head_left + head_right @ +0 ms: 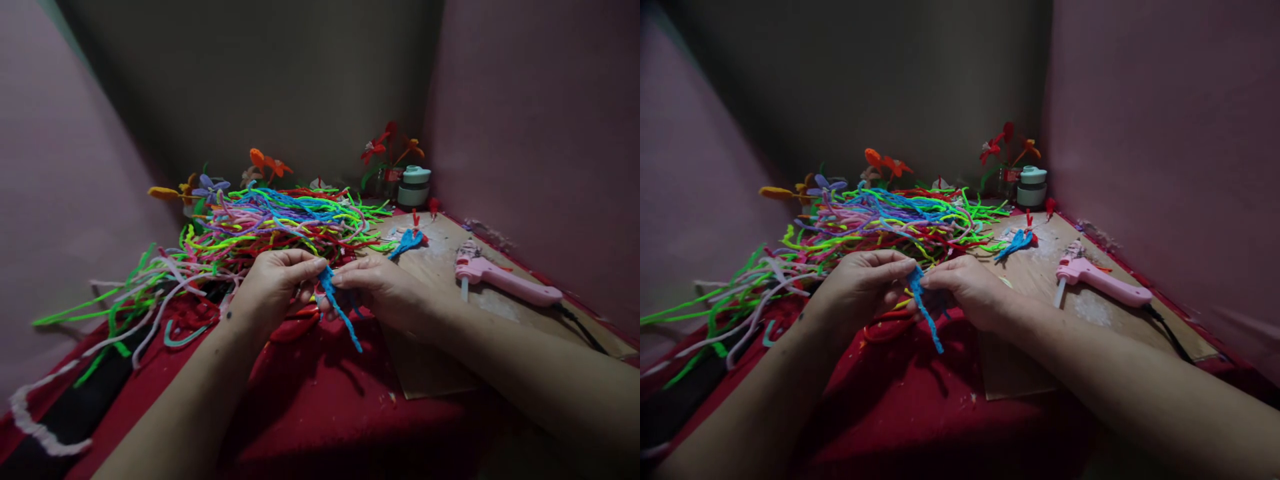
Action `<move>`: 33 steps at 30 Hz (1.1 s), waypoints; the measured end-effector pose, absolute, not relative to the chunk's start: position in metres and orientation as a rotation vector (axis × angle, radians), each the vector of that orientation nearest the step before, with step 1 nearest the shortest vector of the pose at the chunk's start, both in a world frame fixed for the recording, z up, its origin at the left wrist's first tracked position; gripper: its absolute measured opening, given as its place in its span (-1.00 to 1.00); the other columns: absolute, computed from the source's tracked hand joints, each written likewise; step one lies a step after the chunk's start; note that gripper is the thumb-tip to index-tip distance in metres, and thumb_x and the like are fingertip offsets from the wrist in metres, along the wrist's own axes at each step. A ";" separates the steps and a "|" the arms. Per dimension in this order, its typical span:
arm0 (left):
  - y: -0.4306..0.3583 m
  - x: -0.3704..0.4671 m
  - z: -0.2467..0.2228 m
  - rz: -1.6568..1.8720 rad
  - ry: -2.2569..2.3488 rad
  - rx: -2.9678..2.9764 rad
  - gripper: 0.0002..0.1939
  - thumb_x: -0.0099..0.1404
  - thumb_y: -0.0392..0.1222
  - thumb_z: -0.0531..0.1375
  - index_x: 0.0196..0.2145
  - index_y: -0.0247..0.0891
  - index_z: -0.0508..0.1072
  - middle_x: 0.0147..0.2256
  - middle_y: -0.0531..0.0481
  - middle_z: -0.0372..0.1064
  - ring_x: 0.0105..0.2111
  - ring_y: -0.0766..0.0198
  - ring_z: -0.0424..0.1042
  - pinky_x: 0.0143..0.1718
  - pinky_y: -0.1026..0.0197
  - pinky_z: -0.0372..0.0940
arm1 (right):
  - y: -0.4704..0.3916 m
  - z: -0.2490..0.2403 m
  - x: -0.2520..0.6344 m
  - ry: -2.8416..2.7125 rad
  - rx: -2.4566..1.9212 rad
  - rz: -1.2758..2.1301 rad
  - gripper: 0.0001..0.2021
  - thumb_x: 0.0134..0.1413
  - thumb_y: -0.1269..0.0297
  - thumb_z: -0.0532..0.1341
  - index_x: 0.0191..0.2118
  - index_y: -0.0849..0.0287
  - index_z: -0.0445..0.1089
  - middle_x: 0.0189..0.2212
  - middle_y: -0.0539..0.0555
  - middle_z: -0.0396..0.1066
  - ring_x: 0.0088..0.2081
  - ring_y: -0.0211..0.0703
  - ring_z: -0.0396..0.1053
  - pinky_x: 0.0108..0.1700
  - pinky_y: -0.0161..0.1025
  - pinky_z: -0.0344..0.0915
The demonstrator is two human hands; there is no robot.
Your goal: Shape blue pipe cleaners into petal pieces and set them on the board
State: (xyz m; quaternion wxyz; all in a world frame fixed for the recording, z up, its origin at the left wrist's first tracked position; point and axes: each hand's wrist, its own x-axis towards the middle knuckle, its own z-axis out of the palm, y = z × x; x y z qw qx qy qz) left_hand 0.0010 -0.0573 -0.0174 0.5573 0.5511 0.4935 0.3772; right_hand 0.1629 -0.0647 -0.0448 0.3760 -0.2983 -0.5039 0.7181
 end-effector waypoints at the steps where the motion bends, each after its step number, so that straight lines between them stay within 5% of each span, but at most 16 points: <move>1: -0.057 0.001 -0.017 0.889 1.169 1.294 -0.77 0.03 -0.10 0.27 -0.56 -0.31 0.36 -0.80 0.16 0.15 -0.81 0.54 0.01 -0.78 0.44 -0.14 | -0.065 -0.045 0.163 -1.283 -0.751 1.849 -0.85 -0.09 0.38 0.14 -0.48 0.33 0.44 -0.55 0.13 0.45 -0.50 -0.22 0.37 -0.38 -0.27 0.27; 13: -0.059 0.004 -0.017 0.931 1.209 1.498 -0.77 0.05 -0.10 0.24 -0.56 -0.33 0.38 -0.78 0.16 0.13 -0.78 0.51 0.03 -0.76 0.40 -0.11 | -0.066 -0.045 0.164 -1.261 -0.811 1.906 -0.83 0.01 0.34 0.15 -0.38 0.33 0.44 -0.51 0.16 0.46 -0.53 -0.23 0.38 -0.36 -0.21 0.35; 33: -0.064 0.012 -0.019 0.923 1.266 1.649 -0.85 0.11 -0.16 0.16 -0.50 -0.30 0.35 -0.74 0.19 0.10 -0.75 0.51 0.01 -0.74 0.42 -0.08 | -0.067 -0.045 0.159 -1.372 -0.879 1.825 -0.87 0.00 0.40 0.16 -0.51 0.30 0.33 -0.61 0.07 0.42 -0.57 -0.25 0.38 -0.40 -0.26 0.35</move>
